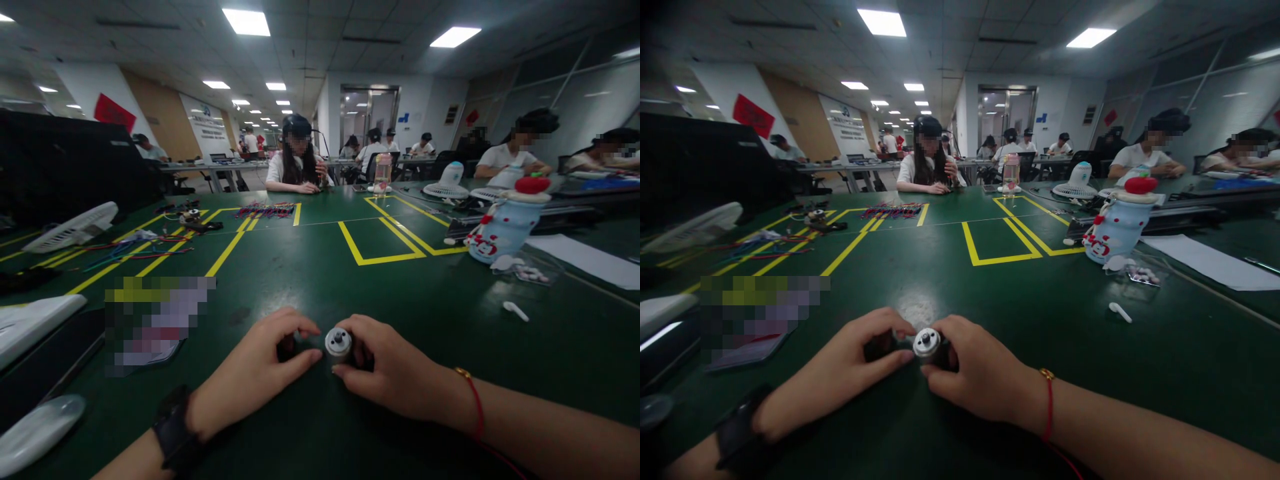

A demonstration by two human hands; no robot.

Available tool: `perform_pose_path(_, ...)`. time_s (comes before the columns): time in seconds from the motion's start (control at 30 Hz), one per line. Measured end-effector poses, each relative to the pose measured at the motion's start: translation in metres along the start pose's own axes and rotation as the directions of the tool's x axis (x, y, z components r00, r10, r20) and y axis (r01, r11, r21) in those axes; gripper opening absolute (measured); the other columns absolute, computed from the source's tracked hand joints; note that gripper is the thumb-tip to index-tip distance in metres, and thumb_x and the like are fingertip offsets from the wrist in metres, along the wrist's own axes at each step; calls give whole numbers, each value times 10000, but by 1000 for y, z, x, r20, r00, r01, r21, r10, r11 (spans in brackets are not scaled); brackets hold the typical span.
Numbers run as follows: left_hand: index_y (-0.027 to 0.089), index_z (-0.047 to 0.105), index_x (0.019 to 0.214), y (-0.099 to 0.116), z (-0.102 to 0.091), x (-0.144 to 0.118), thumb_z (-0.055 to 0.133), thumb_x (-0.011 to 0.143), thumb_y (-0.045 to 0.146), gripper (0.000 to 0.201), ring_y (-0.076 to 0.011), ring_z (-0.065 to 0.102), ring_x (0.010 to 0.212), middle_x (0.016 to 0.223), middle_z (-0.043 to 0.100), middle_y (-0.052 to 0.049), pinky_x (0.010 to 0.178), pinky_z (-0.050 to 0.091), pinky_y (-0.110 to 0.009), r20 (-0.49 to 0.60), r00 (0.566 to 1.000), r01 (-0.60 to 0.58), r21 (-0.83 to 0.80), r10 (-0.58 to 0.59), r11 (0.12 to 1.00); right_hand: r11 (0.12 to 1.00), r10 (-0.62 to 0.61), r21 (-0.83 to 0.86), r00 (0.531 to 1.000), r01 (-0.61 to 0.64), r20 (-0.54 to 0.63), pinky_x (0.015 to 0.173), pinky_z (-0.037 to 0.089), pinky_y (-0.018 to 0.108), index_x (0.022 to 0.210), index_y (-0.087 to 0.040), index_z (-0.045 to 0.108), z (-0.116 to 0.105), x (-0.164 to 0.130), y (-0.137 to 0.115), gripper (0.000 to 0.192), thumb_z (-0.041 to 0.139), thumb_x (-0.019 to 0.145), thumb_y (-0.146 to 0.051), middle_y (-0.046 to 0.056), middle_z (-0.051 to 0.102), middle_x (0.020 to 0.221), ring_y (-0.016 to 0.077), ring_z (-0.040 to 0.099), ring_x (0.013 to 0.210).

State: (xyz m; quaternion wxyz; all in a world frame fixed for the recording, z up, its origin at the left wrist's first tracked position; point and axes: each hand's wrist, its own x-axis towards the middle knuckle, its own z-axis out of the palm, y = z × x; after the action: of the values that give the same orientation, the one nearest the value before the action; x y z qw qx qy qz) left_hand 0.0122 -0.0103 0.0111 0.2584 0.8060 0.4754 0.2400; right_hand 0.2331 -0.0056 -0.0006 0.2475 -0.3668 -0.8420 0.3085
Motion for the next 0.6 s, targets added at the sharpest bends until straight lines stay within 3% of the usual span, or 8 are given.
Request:
perform_pose_path(0.13,264,634,1022,17,4,1,521,921,304,157,-165,555,843,939,610,-6,745,436,-284,-125,992,-29,-82,18,996,1000,-21,10,1000,21,7,567,383,244,934,-192,545,-1,1,0,171,618,781,-214,-7,531,828,110,480,649)
perform_pose_path(0.3,275,694,934,27,7,7,576,892,264,126,-160,559,822,875,594,1,718,440,-271,-141,990,-51,-129,32,990,1000,-27,-8,1000,28,4,565,376,247,919,-190,538,-1,2,2,166,622,781,-227,-12,515,796,111,474,638)
perform_pose_path(0.43,271,703,905,26,3,6,587,885,276,117,-158,552,821,855,578,5,726,433,-264,-213,977,-51,-157,17,986,1000,-18,5,1000,18,13,564,377,244,918,-193,542,-1,2,2,160,622,782,-222,-15,523,801,108,478,640)
perform_pose_path(0.6,295,720,906,3,-6,1,598,882,310,126,-154,541,827,868,540,10,731,421,-258,-102,994,15,-105,-26,994,1000,-10,4,1000,10,19,556,373,242,943,-192,562,-2,1,-1,174,623,782,-213,-9,546,817,110,482,645)
